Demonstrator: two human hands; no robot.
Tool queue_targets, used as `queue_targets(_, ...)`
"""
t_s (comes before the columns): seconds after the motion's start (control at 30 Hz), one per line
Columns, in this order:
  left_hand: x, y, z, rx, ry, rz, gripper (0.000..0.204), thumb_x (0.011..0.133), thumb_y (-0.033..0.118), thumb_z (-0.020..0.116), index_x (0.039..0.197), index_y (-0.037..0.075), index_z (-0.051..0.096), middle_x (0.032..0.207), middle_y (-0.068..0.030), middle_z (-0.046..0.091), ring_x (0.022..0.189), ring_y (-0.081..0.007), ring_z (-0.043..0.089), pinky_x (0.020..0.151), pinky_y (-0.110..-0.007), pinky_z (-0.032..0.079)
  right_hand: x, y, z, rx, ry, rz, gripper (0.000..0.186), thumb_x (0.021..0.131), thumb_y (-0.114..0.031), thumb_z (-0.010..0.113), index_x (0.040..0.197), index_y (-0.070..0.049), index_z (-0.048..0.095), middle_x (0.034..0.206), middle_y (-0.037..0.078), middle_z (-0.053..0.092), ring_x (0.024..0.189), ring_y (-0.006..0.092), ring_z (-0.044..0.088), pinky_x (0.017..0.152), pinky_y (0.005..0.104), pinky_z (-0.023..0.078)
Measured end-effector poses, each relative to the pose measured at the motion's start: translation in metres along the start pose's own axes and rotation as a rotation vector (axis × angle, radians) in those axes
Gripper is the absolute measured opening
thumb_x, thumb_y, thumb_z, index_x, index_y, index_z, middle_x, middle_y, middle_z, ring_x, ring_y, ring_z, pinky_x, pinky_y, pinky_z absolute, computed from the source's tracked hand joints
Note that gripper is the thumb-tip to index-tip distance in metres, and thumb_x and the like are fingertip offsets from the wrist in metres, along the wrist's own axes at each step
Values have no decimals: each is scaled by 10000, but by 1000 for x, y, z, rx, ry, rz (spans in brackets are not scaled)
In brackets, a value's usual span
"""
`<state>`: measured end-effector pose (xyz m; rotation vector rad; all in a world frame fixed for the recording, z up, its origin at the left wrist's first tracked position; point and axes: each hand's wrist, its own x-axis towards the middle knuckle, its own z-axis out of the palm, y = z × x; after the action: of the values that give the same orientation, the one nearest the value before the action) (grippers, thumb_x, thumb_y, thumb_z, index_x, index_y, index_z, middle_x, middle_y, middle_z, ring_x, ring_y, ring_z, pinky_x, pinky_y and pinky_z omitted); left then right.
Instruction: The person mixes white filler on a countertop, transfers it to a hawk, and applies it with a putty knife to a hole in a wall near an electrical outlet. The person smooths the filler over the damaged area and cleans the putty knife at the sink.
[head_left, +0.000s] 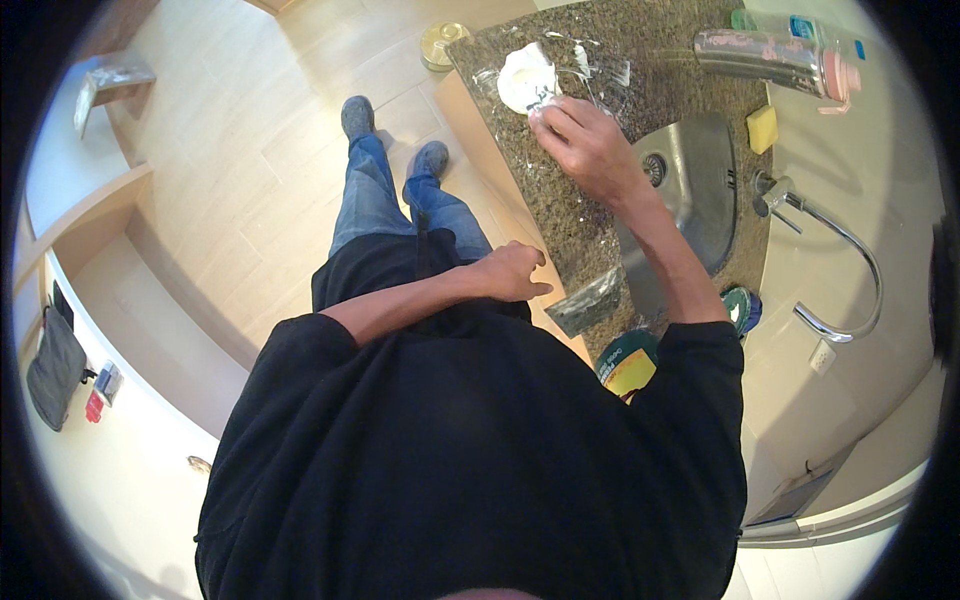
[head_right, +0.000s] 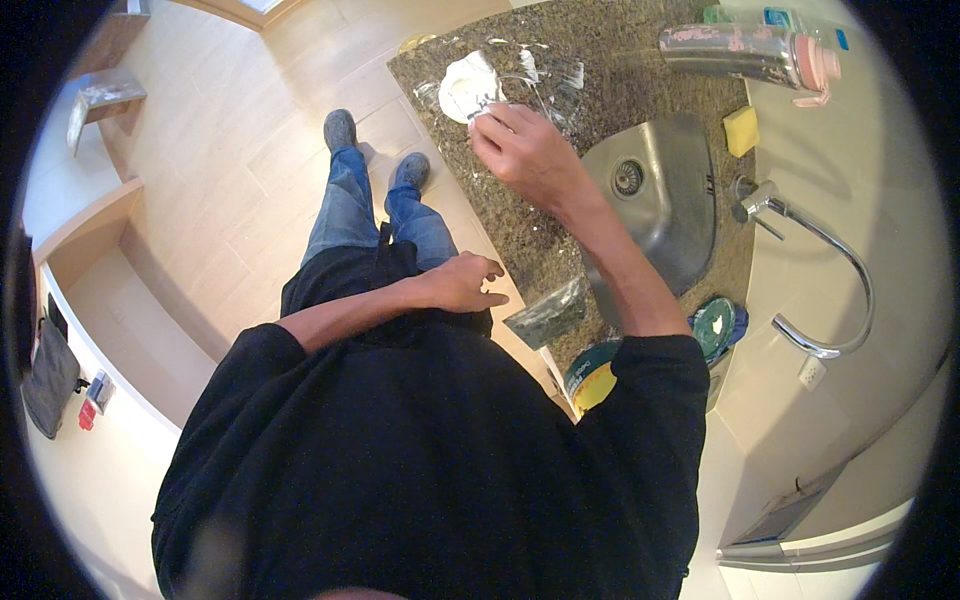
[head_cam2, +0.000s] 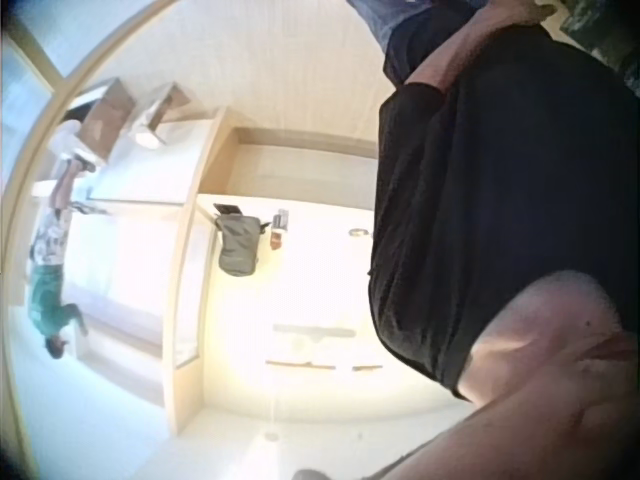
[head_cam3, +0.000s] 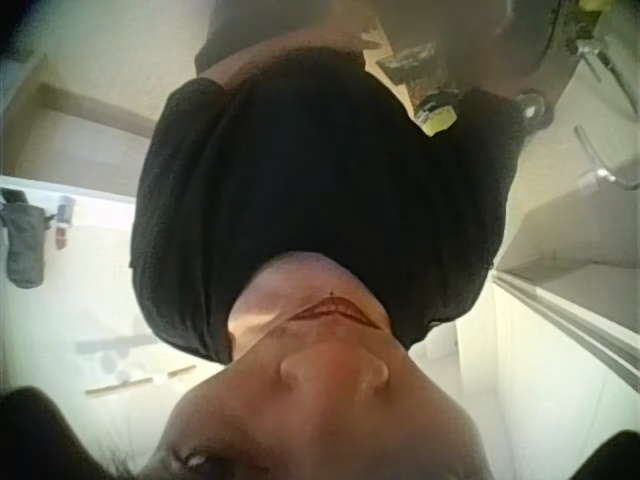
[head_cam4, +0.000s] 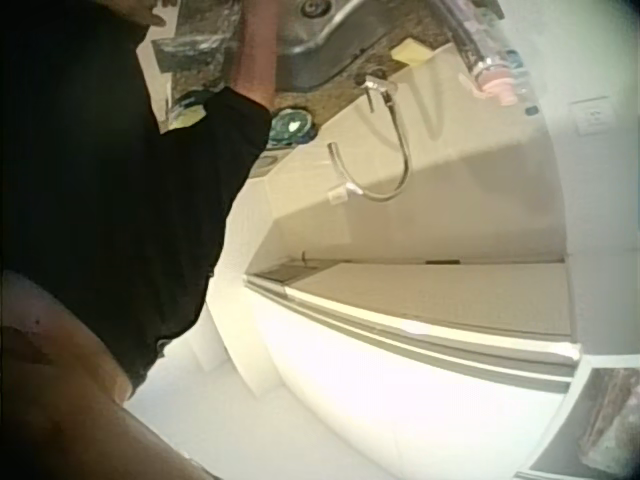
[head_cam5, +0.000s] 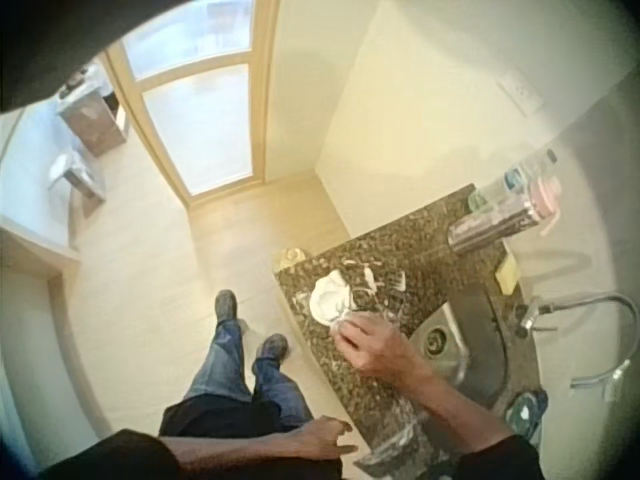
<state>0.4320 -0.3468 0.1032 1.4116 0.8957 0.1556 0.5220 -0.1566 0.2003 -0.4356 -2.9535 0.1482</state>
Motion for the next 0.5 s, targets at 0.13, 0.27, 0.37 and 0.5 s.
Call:
queue_targets(0.13, 10, 1, 20, -103, -38, -24, 633, 839, 419, 734, 1199, -89, 621, 1092, -238, 694, 963, -338, 702, 867, -390, 561, -14, -2, -9, 61, 109, 124, 253, 767, -23, 689, 1018, 4, 706, 960, 76, 650, 931, 256, 656, 789, 349, 561)
queue_targets(0.27, 19, 1, 35, -151, -104, 3, 578, 840, 421, 733, 1119, -82, 669, 1038, -225, 714, 955, -328, 706, 855, -394, 559, -21, 0, -9, 319, 342, 580, 159, 800, -13, 707, 956, -26, 739, 878, 76, 686, 804, 240, 677, 726, 327, 550)
queue_targets(0.37, 20, -2, 45, -205, -215, -21, 497, 853, 404, 724, 1035, -58, 703, 994, -207, 724, 954, -318, 705, 843, -395, 546, -28, 4, 2, 583, 490, 904, 133, 848, -97, 735, 940, -3, 756, 825, 79, 723, 760, 157, 686, 715, 275, 528)
queue_targets(0.5, 19, -3, 54, -218, -283, -48, 435, 855, 369, 733, 1002, -39, 701, 942, -191, 719, 915, -288, 695, 827, -398, 523, -47, 11, 9, 809, 451, 1144, 254, 833, -189, 782, 986, 12, 750, 825, 51, 729, 783, 87, 657, 698, 258, 511)
